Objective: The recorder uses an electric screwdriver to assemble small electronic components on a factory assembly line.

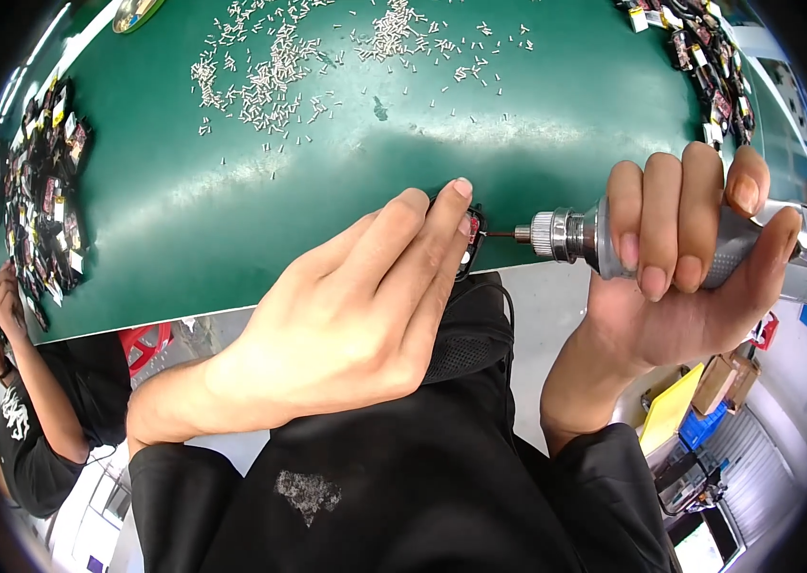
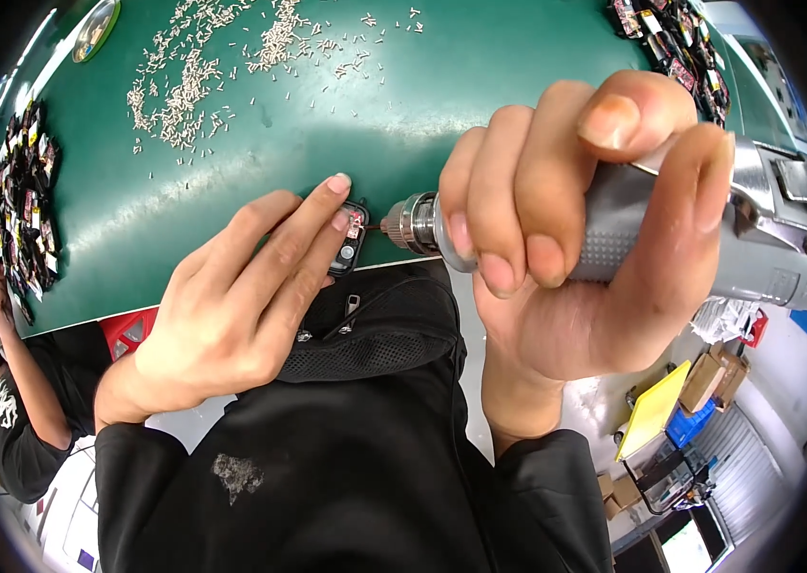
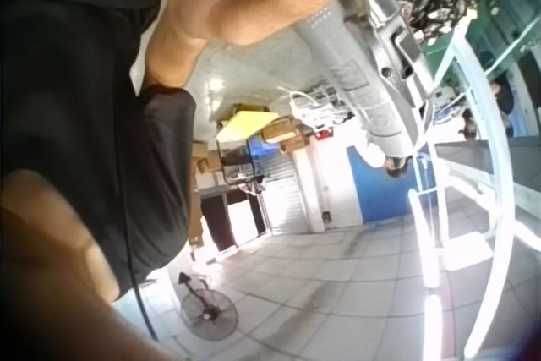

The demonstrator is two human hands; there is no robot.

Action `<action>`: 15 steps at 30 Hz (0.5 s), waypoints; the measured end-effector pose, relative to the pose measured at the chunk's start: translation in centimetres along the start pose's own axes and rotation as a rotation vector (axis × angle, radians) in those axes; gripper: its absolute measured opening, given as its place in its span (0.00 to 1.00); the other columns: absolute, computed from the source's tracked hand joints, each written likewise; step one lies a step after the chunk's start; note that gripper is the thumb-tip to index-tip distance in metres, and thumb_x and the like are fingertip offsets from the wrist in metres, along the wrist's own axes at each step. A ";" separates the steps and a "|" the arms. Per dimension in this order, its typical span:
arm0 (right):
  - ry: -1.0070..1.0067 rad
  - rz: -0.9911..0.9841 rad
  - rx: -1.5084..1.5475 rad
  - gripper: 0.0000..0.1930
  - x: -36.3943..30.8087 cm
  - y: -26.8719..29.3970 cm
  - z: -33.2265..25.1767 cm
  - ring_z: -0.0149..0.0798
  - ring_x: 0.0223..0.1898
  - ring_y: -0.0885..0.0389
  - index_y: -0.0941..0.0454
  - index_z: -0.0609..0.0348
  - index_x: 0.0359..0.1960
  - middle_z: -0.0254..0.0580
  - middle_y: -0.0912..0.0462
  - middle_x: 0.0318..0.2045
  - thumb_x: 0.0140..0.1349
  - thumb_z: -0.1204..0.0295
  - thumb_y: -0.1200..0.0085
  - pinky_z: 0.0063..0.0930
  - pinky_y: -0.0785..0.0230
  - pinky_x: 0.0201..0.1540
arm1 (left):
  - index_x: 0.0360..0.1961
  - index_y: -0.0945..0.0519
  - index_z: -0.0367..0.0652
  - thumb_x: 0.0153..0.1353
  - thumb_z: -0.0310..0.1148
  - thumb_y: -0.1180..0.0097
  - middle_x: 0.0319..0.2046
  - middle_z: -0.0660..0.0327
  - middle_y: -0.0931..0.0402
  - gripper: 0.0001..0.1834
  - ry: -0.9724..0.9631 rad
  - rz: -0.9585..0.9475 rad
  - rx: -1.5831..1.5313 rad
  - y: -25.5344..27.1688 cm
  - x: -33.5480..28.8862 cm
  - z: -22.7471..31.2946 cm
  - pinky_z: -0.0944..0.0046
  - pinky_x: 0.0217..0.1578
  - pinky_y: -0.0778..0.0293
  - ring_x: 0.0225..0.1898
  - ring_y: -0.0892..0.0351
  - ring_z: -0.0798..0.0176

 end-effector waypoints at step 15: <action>-0.076 -0.018 -0.040 0.15 0.5 0.4 0.5 0.25 0.14 0.38 0.29 0.58 0.35 0.28 0.37 0.13 0.68 0.59 0.60 0.22 0.44 0.25 | 0.38 0.22 0.23 0.31 0.20 0.45 0.45 0.44 0.26 0.25 -0.016 0.086 0.017 -0.5 -0.2 -0.1 0.62 0.31 0.24 0.35 0.26 0.54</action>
Point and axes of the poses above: each hand's wrist, its own x-axis towards the middle knuckle, its own y-axis out of the back of the hand, z = x × y, the point moved 3 cm from there along x, towards the middle knuckle
